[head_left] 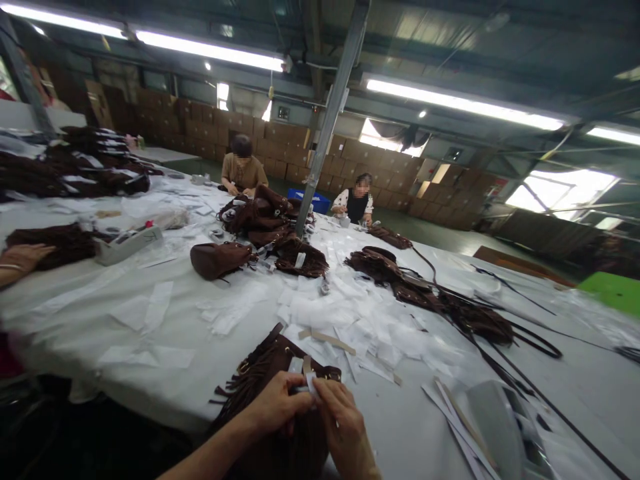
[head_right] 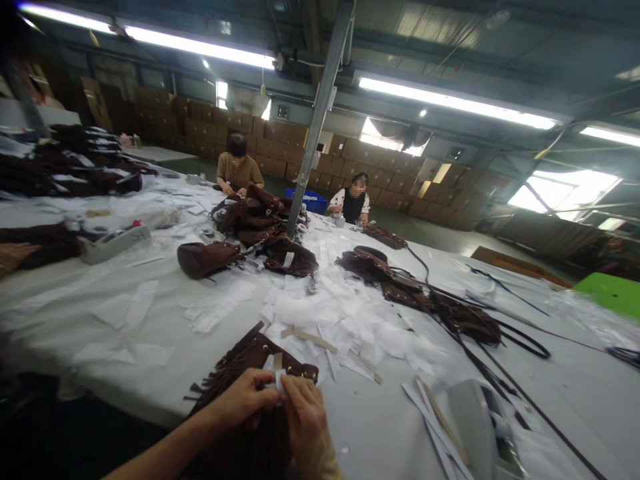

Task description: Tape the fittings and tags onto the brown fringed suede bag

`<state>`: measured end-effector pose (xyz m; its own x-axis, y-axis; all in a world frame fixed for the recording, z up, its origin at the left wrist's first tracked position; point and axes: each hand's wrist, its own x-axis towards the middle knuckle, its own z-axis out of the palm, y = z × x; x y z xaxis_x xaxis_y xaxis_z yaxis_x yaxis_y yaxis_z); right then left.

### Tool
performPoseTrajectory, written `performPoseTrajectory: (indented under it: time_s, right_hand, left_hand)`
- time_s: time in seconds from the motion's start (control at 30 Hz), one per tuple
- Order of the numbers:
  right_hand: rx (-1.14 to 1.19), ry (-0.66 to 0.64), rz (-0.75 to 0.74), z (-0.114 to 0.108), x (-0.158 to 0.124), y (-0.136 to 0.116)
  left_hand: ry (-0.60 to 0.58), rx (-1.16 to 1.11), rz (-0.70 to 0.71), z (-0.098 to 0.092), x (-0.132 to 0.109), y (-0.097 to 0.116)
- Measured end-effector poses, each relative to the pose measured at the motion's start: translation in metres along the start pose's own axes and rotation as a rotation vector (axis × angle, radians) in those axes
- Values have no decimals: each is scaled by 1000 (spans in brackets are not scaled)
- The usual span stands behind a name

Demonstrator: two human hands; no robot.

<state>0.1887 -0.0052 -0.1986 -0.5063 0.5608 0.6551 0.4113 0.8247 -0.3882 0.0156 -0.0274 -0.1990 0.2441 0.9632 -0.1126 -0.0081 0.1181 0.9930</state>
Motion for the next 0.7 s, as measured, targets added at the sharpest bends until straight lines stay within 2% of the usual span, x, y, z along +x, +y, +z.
performPoseTrajectory:
  time_s: [0.23,0.4,0.57,0.7]
  right_hand:
    - [-182,-55,-172,-7,-2,16]
    - [-167,-31,-215,1,1,21]
    - [-113,-96,-144,14,0,25]
    - [-66,-153,-103,15,6,26]
  left_hand:
    - [-33,-35,-19,-5,4,-1]
    - [-16,-92,-67,-3,8,-5]
    - [207,-105,-195,4,18,-5]
    - [334,-54,-203,9,26,-9]
